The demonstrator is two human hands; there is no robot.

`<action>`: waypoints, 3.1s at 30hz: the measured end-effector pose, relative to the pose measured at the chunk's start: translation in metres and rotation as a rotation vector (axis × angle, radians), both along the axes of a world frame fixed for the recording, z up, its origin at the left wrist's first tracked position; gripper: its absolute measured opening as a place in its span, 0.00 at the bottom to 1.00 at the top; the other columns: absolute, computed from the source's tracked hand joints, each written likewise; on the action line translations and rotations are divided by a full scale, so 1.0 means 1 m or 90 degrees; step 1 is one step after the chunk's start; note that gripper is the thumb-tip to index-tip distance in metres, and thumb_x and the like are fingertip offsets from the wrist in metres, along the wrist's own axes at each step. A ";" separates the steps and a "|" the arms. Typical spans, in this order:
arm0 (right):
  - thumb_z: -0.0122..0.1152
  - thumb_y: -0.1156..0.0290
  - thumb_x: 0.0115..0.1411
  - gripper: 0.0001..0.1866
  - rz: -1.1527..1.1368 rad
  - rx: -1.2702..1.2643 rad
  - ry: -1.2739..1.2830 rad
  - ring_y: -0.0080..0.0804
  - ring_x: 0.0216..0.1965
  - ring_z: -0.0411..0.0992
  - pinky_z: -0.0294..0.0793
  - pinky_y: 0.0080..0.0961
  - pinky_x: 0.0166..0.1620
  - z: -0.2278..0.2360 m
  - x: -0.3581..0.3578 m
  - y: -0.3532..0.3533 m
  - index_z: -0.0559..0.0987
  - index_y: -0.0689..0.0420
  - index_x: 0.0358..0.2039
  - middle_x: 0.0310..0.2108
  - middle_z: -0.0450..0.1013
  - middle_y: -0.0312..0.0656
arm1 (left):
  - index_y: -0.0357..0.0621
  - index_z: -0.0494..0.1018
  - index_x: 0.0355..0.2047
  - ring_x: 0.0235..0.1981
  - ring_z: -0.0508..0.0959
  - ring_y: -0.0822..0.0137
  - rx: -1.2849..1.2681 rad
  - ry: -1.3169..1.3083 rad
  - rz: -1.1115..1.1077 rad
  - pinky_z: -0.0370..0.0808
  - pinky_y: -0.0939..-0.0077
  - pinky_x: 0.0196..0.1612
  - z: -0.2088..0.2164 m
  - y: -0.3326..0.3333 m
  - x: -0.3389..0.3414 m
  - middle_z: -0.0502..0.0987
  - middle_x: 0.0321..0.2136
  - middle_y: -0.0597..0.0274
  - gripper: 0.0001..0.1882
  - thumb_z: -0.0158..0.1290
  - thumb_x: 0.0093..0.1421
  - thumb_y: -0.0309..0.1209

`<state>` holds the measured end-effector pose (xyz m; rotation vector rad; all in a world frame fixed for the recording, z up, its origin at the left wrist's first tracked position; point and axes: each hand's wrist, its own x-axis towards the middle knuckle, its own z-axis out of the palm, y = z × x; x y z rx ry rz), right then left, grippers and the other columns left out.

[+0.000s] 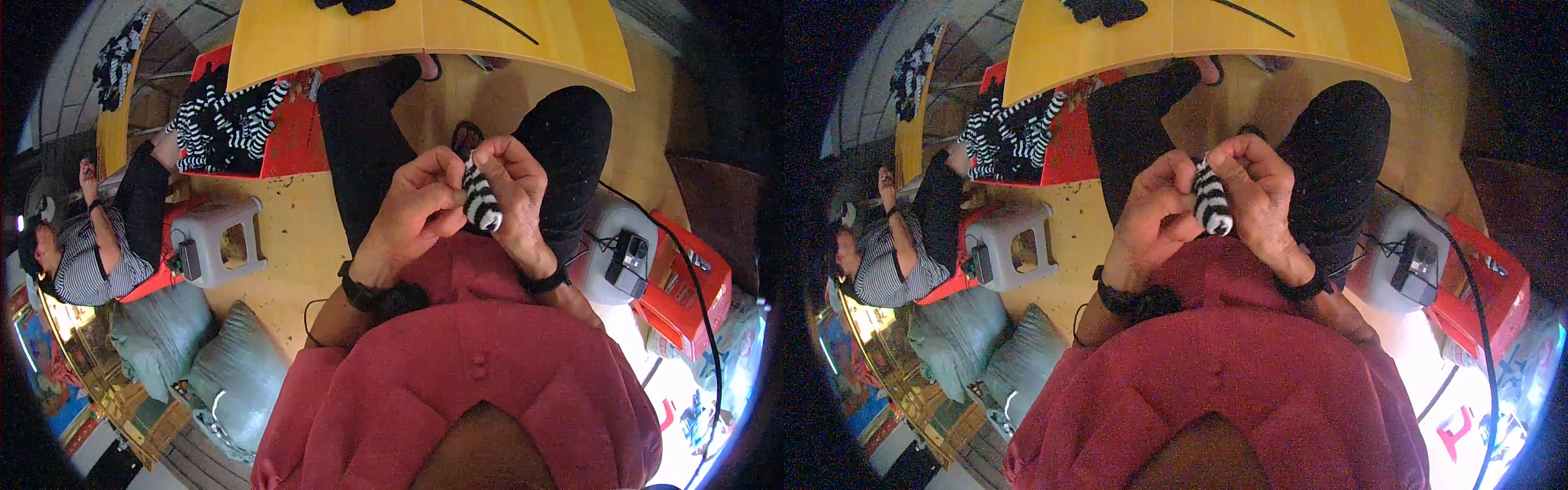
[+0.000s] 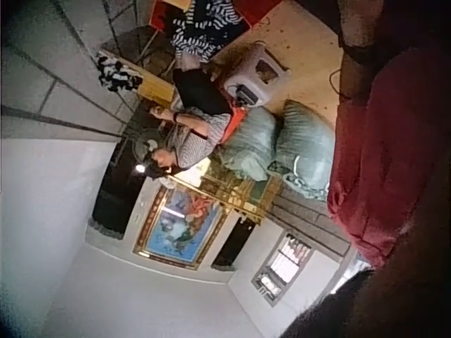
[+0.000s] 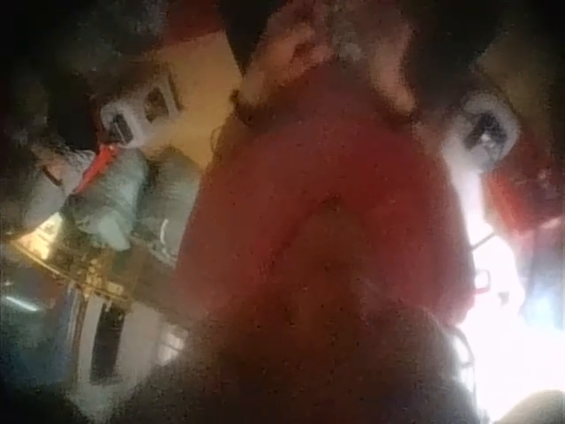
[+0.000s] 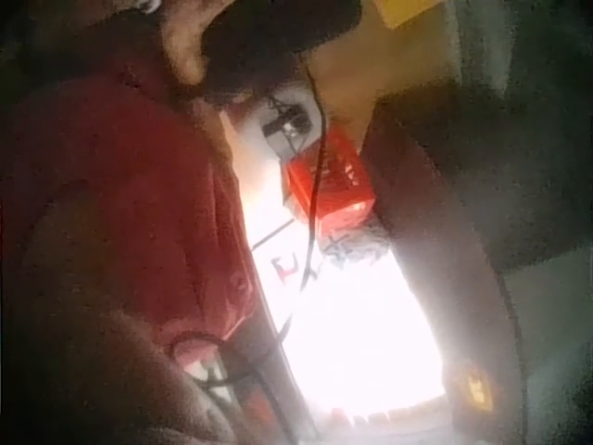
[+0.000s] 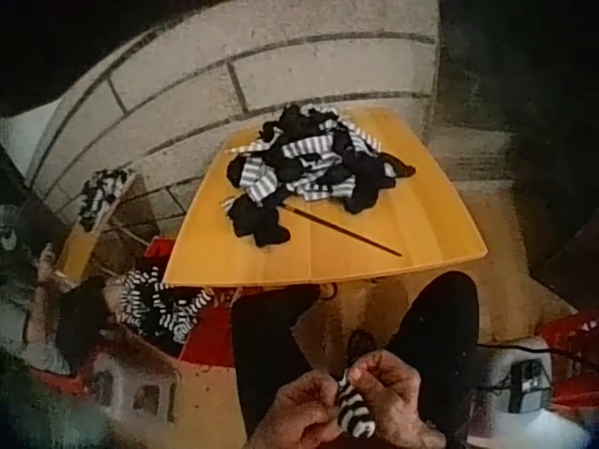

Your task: Turning socks inside out using a metal rod tool in a textile manufacturing environment.

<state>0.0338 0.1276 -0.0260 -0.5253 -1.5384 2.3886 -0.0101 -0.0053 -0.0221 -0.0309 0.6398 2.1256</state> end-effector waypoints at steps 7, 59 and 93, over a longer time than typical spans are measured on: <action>0.53 0.72 0.59 0.04 -0.002 -0.162 0.007 0.14 0.10 0.54 0.50 0.13 0.12 0.013 0.004 0.008 0.71 0.58 0.30 0.20 0.66 0.30 | 0.39 0.68 0.36 0.14 0.67 0.77 -0.147 0.116 0.016 0.59 0.85 0.13 0.018 -0.004 -0.004 0.71 0.21 0.64 0.13 0.51 0.50 0.15; 0.58 0.82 0.52 0.05 0.088 0.334 0.248 0.37 0.34 0.71 0.70 0.27 0.39 0.027 0.021 0.019 0.73 0.64 0.30 0.30 0.72 0.45 | 0.36 0.61 0.46 0.40 0.73 0.73 -0.293 0.644 0.156 0.68 0.80 0.45 0.030 -0.017 0.001 0.74 0.37 0.58 0.26 0.57 0.46 0.16; 0.51 0.73 0.61 0.05 0.058 -0.038 0.011 0.12 0.20 0.60 0.58 0.10 0.22 0.032 0.018 -0.002 0.72 0.60 0.35 0.23 0.68 0.30 | 0.40 0.64 0.40 0.37 0.75 0.70 -0.335 0.523 0.231 0.72 0.77 0.42 0.023 -0.004 -0.002 0.75 0.33 0.58 0.21 0.56 0.47 0.13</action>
